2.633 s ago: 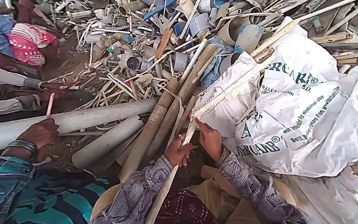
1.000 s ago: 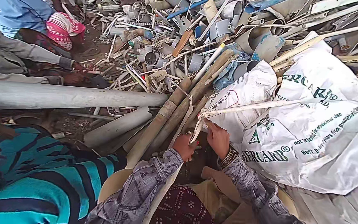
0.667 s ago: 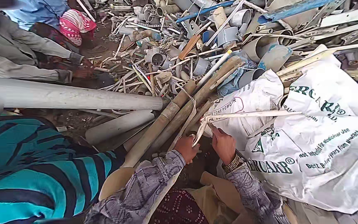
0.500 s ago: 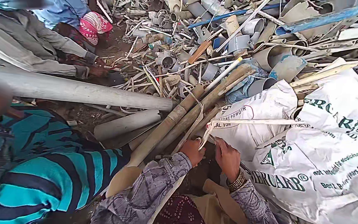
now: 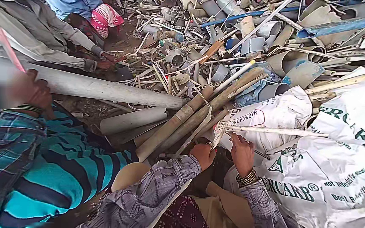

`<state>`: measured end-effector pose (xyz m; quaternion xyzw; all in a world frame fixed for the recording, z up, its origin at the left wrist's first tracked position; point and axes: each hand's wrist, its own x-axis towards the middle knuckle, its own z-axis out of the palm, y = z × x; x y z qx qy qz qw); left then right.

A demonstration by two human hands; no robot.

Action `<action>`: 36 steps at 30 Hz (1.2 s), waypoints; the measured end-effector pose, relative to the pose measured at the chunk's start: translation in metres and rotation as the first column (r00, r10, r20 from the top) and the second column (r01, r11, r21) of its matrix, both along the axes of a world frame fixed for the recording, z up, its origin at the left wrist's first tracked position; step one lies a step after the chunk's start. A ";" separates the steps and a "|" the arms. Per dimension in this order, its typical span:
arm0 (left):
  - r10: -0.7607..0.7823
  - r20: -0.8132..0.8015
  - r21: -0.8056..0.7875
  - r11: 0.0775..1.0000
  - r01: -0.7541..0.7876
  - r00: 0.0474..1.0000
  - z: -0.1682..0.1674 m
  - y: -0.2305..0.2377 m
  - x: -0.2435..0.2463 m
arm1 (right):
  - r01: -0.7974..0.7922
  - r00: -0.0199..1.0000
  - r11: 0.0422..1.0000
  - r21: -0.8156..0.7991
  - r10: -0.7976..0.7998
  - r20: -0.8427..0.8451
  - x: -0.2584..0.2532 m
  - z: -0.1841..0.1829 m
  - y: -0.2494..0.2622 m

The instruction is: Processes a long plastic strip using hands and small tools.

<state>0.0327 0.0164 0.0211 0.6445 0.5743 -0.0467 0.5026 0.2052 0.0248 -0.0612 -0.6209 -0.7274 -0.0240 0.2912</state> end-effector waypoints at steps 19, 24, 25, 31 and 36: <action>-0.124 -0.162 0.029 0.991 0.130 0.979 -0.003 -0.002 0.011 | -0.012 0.991 0.976 0.215 -0.018 0.136 -0.019 -0.012 -0.014; -0.144 -0.172 0.019 0.989 0.149 0.975 -0.001 -0.005 0.016 | 0.095 0.995 0.987 0.131 -0.100 0.029 -0.006 -0.016 0.010; -0.138 -0.176 0.020 0.989 0.144 0.975 -0.001 -0.004 0.015 | 0.079 0.995 0.984 0.161 -0.088 0.049 -0.010 -0.016 0.005; -0.117 -0.210 0.031 0.992 0.126 0.971 -0.002 -0.001 0.014 | 0.014 0.999 0.992 0.125 -0.018 0.038 -0.020 -0.010 -0.005; -0.113 -0.231 0.051 0.990 0.128 0.966 0.002 0.002 0.019 | 0.043 0.999 0.987 0.156 -0.044 -0.002 -0.019 -0.011 0.003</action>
